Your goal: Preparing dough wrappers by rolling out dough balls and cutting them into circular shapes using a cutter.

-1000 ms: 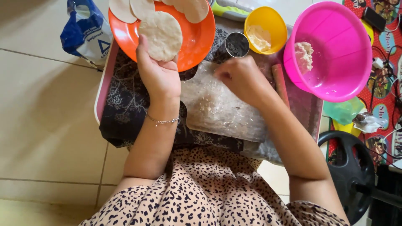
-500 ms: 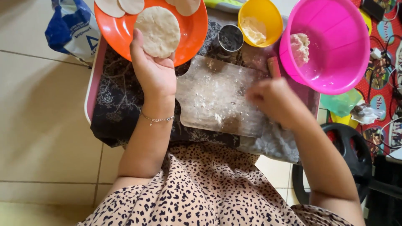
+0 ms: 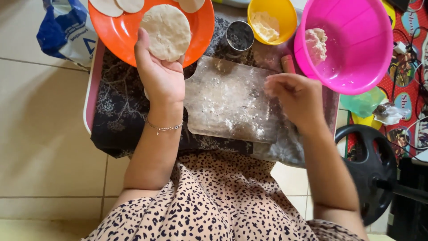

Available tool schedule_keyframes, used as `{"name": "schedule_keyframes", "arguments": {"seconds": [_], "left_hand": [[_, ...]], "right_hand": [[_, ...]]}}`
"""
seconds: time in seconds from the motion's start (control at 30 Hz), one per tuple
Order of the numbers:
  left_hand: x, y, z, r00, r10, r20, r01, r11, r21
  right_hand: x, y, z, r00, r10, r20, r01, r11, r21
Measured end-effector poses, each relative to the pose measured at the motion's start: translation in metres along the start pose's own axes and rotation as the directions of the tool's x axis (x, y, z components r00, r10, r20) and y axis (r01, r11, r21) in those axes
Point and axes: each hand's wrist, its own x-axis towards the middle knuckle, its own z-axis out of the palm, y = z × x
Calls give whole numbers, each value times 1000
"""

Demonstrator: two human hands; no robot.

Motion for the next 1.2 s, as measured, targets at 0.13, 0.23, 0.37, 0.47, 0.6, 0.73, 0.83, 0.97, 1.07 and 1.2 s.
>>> {"name": "schedule_keyframes", "arguments": {"seconds": [0.13,0.23,0.37,0.47,0.6,0.73,0.83,0.97,1.07,1.2], "left_hand": [[1,1,-1,1000,1,3,-1,1000,-24],[1,1,-2,1000,3,-5,-3,1000,-20],[4,-2,-4,1000,-6,-5,6,1000,-18],[4,1,-3,1000,0,-20,-1,1000,-29],[5,-12,-5,1000,4,7,-4,998,67],[6,-18,-4,998,-62,-30,62,998,-2],[5,-9,-7,995,-71,-65,79,987,137],[-8,12,1,999,1,-52,5,994,113],[-24,24,3,998,18,-63,-12,994,108],[-29,30,10,997,8,-78,0,994,106]], "right_hand": [[-28,-28,50,986,-165,-35,112,799,-591],[-41,-43,97,983,-135,123,174,894,-412],[-18,-18,109,896,-129,424,334,825,-455],[-12,0,85,913,8,408,247,785,-568],[-37,-18,79,905,277,324,25,725,-689],[-42,-24,113,942,-46,334,200,873,-445],[-45,-32,107,852,-256,456,436,830,-348],[-69,1,63,931,-321,174,356,904,-237],[-87,25,63,942,-326,-79,269,874,-404],[-69,-35,90,915,-390,99,400,858,-322]]}}
